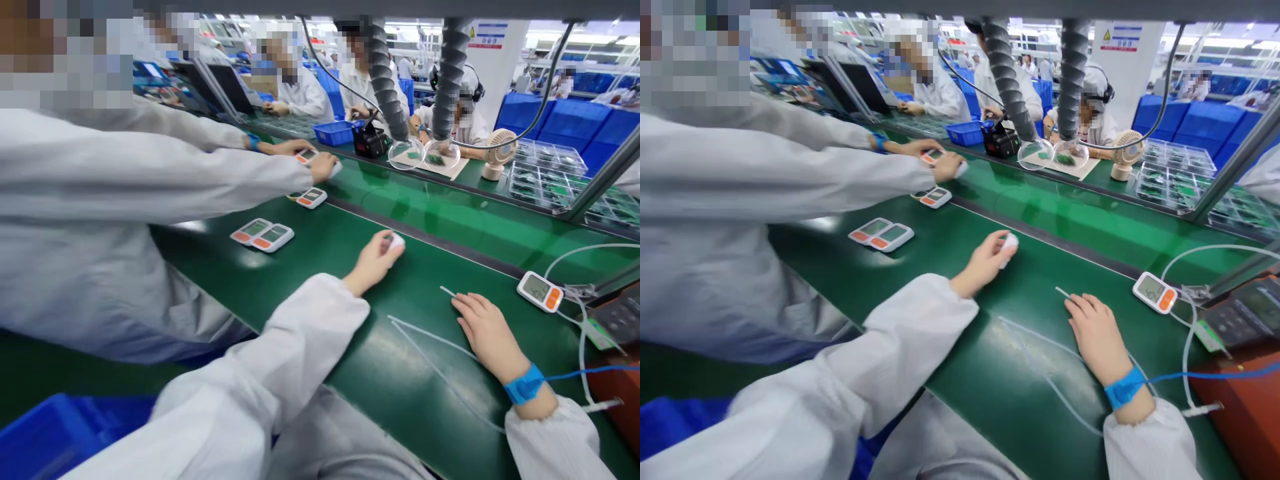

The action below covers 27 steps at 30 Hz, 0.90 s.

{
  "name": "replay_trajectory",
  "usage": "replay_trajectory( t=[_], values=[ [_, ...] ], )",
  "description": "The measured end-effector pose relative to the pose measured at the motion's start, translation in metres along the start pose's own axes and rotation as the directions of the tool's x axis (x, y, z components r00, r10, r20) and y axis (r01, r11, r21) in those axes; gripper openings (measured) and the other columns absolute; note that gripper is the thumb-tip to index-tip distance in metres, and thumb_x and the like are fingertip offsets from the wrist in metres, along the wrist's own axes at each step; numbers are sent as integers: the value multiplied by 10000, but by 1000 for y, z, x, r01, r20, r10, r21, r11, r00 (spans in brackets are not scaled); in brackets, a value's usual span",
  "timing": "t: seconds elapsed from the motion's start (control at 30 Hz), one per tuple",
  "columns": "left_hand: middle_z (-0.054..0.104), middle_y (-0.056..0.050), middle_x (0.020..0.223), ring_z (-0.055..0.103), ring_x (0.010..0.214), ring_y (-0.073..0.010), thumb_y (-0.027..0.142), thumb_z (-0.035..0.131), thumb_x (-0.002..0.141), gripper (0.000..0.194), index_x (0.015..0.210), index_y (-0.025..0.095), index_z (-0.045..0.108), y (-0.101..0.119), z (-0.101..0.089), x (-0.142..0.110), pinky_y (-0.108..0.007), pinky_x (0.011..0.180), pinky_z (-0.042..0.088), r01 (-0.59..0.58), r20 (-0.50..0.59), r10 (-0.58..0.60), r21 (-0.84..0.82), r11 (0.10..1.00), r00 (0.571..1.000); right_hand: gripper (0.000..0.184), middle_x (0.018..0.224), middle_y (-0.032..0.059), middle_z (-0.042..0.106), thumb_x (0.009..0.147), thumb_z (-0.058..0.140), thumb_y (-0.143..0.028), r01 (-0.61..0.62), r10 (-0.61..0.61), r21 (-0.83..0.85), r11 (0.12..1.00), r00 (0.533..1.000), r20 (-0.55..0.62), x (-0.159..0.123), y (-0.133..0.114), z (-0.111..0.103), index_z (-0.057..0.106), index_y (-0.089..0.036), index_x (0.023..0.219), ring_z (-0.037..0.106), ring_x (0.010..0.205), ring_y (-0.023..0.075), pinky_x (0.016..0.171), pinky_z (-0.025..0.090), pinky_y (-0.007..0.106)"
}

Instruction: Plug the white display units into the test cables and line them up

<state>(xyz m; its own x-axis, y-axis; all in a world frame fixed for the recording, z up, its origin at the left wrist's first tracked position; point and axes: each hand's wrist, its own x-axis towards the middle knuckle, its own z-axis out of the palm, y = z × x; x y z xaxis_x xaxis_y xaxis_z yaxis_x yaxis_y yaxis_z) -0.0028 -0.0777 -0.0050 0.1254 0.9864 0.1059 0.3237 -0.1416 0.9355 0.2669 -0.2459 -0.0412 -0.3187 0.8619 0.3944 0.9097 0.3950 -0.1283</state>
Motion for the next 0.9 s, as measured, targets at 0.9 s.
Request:
replay_trajectory(
  t=[0.9],
  values=[
    [607, -35, 1020, 642, 754, -130, 541, 789, 765, 623, 1219, 194, 542, 47, 122, -76, -295, 741, 509, 382, 473, -20, -686, 619, 881, 586, 784, 71, 579, 1157, 200, -513, -279, 287, 72, 958, 942, -176, -3, 5, -5, 567, -158, 869, 558, 717, 233, 664, 416, 350]
  ],
)
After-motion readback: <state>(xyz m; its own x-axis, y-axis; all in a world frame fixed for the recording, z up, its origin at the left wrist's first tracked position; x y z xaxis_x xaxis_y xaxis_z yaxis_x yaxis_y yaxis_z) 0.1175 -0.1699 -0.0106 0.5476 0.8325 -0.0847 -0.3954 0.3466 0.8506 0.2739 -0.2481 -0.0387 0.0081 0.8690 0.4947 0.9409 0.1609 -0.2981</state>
